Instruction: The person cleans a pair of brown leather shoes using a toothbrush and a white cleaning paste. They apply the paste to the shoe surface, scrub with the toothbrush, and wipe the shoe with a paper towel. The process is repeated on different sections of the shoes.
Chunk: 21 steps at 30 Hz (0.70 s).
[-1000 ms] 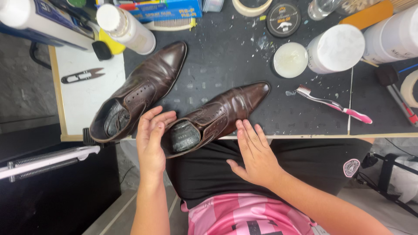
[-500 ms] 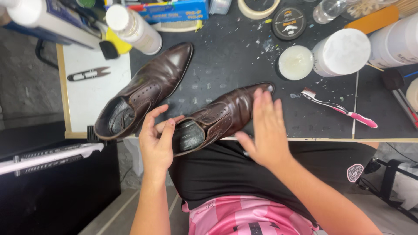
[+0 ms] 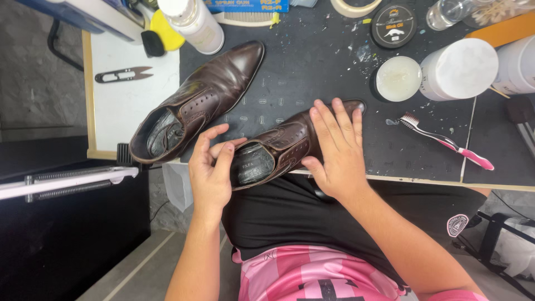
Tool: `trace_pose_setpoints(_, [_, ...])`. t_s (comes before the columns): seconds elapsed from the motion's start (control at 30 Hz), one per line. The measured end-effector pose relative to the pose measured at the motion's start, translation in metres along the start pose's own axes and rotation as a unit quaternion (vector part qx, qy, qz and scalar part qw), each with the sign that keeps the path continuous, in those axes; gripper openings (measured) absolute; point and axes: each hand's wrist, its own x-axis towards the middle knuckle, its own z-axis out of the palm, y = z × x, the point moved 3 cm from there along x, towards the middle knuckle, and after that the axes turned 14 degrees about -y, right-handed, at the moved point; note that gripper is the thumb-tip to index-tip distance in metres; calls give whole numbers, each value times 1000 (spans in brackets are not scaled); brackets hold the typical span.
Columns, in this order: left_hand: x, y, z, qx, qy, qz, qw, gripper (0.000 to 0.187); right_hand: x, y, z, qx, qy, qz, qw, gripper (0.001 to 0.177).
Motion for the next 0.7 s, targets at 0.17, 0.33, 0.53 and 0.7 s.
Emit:
trace_pose_setpoints(0.17, [-3,-5,-4,-55,-36,77,995,43,8,-7,-13,12,43,-34,998,74])
trace_pose_setpoints(0.33, [-9,-21,-7,-82,-35,157,984,58,31,-2,-18,-31,48,-22,998,70])
trace_pose_setpoints(0.53, [-11,-34,-4,-114,-2,176,978,61,37,-15,-12,-37,55,-123,990,64])
trace_pose_setpoints(0.7, [-17,-13,9,124,40,171,977,65,39,4,-25,-61,101,-59,991,60])
